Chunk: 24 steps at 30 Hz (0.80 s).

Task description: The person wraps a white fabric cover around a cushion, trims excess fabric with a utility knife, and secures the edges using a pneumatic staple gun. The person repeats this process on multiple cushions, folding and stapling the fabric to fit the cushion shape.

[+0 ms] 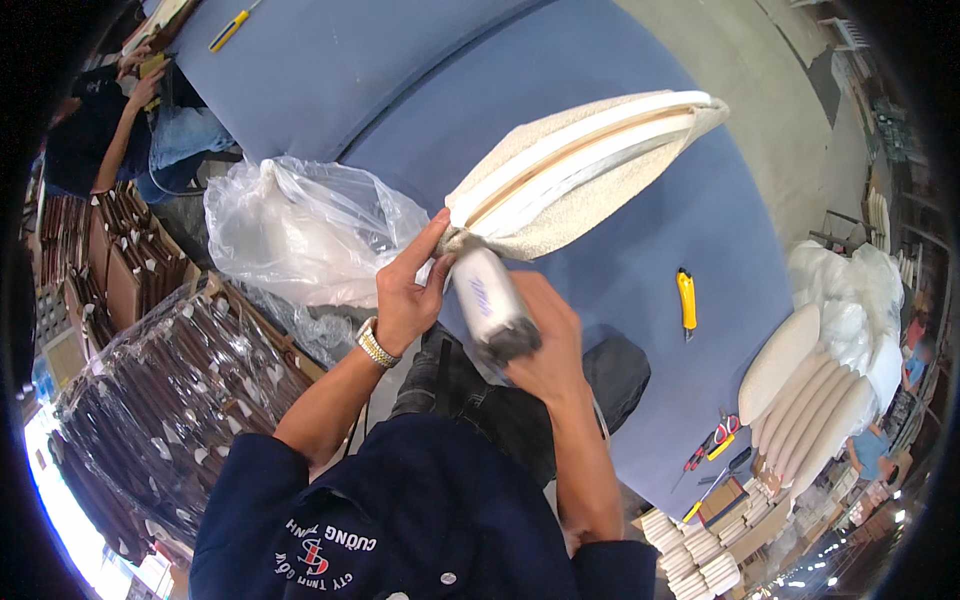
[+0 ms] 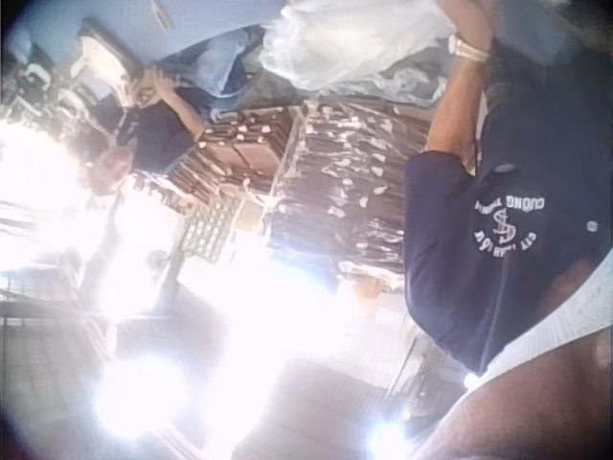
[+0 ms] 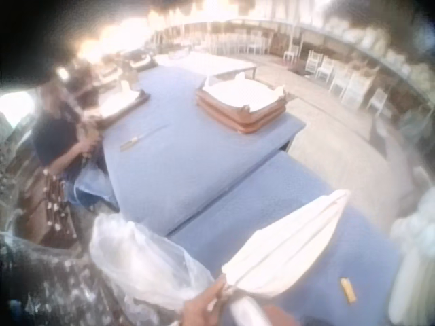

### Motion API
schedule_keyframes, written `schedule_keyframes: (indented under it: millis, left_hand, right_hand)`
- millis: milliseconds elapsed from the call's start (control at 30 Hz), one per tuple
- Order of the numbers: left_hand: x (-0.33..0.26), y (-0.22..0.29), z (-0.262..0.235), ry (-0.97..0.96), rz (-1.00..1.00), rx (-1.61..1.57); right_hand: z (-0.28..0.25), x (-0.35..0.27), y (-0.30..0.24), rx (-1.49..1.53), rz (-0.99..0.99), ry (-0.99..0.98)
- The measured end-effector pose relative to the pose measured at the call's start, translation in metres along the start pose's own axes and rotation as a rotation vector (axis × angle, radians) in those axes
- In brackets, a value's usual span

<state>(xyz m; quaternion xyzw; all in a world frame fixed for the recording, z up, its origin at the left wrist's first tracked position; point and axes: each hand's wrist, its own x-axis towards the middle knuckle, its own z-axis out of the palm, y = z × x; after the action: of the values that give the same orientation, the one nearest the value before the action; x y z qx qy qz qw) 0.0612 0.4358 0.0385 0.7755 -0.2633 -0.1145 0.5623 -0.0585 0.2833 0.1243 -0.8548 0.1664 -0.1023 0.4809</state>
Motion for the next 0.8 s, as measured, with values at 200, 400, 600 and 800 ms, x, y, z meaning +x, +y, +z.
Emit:
schedule_keyframes:
  millis: [200,400,600,800]
  left_hand:
    - [0.013,-0.005,0.008,0.011,0.182,0.148]
    - [0.056,-0.036,0.037,0.073,0.188,0.033]
    - [0.151,0.091,-0.005,-0.208,0.268,0.072]
    - [0.269,0.205,-0.108,-0.794,0.426,0.422]
  right_hand:
    - [-0.087,-0.128,0.028,-0.067,0.660,0.477]
    - [-0.140,-0.249,0.122,-0.543,0.949,0.745]
    - [-0.098,-0.308,0.235,-0.495,1.166,1.123]
    - [-0.126,-0.257,0.253,-0.392,1.045,0.988]
